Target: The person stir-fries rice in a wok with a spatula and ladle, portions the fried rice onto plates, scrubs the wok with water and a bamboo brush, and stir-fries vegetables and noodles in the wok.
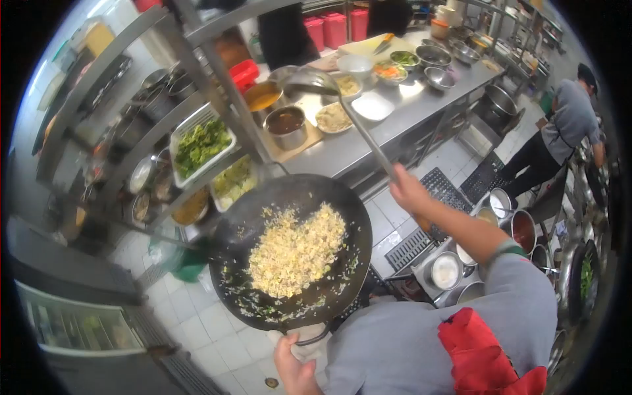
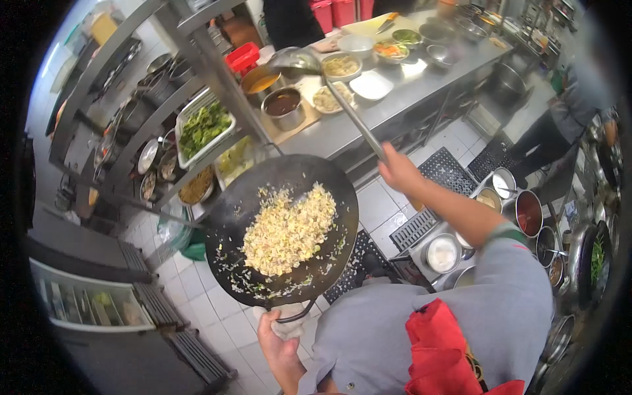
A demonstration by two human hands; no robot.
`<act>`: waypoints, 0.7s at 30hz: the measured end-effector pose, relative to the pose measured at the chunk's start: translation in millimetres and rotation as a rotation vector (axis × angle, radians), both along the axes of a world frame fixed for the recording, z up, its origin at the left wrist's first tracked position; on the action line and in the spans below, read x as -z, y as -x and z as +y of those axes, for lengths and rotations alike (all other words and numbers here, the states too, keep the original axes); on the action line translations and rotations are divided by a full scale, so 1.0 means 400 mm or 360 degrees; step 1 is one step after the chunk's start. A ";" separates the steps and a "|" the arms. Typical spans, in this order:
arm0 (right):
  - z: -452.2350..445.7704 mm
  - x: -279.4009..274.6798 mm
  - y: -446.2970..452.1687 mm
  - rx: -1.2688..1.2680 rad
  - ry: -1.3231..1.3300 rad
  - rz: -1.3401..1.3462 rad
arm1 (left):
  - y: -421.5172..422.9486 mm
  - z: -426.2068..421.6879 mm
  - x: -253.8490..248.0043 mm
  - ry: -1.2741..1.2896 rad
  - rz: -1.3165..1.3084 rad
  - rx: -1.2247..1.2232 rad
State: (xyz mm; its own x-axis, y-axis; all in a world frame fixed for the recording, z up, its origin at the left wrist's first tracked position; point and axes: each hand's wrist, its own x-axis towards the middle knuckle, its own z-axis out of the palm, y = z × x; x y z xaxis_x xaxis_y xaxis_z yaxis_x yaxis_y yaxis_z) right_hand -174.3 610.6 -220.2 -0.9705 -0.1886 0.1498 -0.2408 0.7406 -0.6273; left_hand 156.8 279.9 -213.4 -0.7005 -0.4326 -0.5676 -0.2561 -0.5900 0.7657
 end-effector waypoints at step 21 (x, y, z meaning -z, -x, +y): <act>-0.221 -0.467 -0.380 -0.0329 0.0233 -0.0678 | -0.061 -0.053 -0.143 -0.0064 0.0734 -0.0158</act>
State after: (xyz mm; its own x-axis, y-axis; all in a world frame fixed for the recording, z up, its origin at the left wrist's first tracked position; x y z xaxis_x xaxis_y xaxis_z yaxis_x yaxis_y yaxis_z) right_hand -22.5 522.1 -33.4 -0.8958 -0.3904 -0.2126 -0.0732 0.6013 -0.7957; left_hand 181.0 258.8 -156.2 -0.8398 -0.4943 -0.2246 0.1646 -0.6260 0.7623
